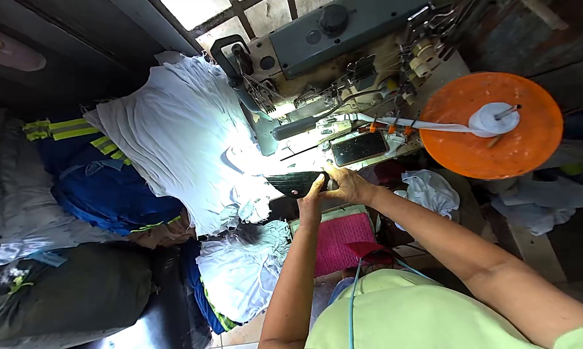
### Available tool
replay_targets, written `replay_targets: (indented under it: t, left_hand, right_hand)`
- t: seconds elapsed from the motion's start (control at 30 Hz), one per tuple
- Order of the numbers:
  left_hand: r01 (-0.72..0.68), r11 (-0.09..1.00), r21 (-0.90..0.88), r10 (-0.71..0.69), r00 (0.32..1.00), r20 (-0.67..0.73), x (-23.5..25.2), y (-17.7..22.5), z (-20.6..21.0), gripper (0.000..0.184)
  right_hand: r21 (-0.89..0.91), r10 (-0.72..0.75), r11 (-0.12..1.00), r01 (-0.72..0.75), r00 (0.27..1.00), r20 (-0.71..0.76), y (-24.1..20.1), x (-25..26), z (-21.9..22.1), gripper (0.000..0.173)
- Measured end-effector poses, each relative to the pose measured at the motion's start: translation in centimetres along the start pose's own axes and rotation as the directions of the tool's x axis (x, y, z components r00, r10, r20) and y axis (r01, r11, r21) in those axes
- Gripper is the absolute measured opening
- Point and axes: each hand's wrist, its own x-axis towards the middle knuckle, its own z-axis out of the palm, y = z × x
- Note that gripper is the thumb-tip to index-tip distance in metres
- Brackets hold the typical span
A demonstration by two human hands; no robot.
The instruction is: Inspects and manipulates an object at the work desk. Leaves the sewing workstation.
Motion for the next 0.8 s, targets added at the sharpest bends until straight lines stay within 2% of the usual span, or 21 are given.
replay_targets:
  t: [0.2, 0.33, 0.53, 0.8]
  left_hand:
    - [-0.021, 0.999, 0.028, 0.022, 0.999, -0.035, -0.1, -0.2, 0.1, 0.012]
    - [-0.029, 0.999, 0.016, 0.03, 0.996, -0.087, -0.1, -0.4, 0.4, 0.01]
    - [-0.016, 1.0, 0.006, 0.016, 1.0, -0.024, -0.6, -0.2, 0.4, 0.014]
    - [0.006, 1.0, -0.012, -0.007, 0.99, -0.141, -0.4, -0.1, 1.2, 0.013]
  right_hand:
    - [0.05, -0.023, 0.998, 0.023, 1.0, 0.007, 0.4, 0.0, 0.1, 0.075]
    - [0.069, -0.049, 0.996, 0.049, 0.999, -0.009, 0.8, 0.0, 0.3, 0.075]
    - [0.081, 0.001, 0.997, -0.006, 0.998, 0.062, 0.4, -0.2, -0.4, 0.067]
    - [0.077, -0.01, 0.997, 0.01, 1.0, 0.007, 1.1, -0.2, 0.4, 0.072]
